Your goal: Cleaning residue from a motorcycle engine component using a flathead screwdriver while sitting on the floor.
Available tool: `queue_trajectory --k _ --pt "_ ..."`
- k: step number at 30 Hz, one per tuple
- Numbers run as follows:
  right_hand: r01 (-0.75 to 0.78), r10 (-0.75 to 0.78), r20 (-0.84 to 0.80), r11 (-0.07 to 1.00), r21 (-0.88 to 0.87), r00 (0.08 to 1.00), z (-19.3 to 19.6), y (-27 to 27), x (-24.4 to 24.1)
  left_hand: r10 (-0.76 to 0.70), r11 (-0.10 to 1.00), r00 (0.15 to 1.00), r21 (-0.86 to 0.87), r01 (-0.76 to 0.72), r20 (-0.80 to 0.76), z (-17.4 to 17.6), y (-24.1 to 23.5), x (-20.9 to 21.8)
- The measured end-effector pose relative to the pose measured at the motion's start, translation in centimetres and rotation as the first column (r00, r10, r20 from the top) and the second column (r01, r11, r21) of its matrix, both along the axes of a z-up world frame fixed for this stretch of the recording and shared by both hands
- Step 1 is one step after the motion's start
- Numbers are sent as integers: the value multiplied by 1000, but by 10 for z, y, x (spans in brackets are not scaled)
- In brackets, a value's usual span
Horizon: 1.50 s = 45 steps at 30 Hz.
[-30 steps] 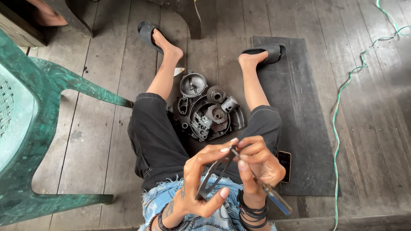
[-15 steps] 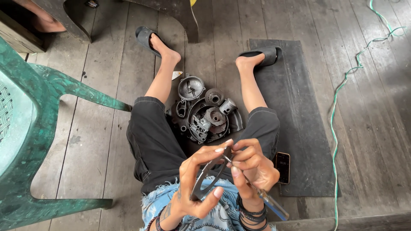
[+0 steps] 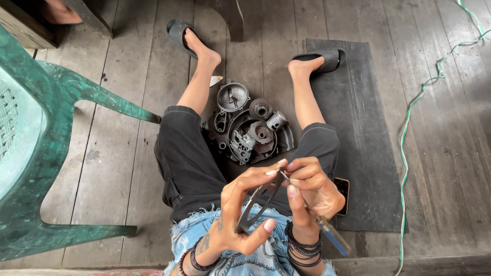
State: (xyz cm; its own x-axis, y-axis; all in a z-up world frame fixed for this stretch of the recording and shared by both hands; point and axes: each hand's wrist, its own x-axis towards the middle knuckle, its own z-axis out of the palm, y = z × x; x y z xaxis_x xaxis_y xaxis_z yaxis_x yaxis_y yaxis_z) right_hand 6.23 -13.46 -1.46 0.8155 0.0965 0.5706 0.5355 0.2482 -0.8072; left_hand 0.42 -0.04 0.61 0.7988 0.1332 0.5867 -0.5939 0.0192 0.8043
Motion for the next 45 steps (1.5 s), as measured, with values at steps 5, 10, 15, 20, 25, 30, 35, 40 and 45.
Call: queue_trajectory --k 5,10,15,20,25,30,35,40,45 --pt "-15 16 23 999 -42 1000 -5 -4 -4 -9 1000 1000 -19 9 -15 -5 0 -3" --pt "22 -22 -24 1000 -4 999 1 1 -4 14 1000 1000 28 -14 10 -3 2 -2" --pt "-7 5 -29 998 -70 1000 -3 -5 -10 -41 999 998 -15 40 -50 -9 2 -4" --pt "-6 7 7 996 -91 1000 0 -6 -5 -34 999 998 8 34 -57 -11 2 -8" --pt "-57 57 -5 988 -143 998 1 -8 -5 -68 998 991 -12 67 -116 -17 3 -10" --pt "-50 53 21 991 -128 998 3 -9 -6 -54 998 991 17 56 -119 -15 3 -11" --pt "-31 33 16 994 -106 999 4 -8 0 -41 999 994 10 42 -102 -16 -1 -8" --pt "-47 51 23 987 -153 998 5 -8 -6 -31 999 992 20 34 -123 -14 2 -11" --pt "-50 49 -10 996 -71 999 6 -5 0 -28 999 997 14 29 -75 -14 -1 -6"
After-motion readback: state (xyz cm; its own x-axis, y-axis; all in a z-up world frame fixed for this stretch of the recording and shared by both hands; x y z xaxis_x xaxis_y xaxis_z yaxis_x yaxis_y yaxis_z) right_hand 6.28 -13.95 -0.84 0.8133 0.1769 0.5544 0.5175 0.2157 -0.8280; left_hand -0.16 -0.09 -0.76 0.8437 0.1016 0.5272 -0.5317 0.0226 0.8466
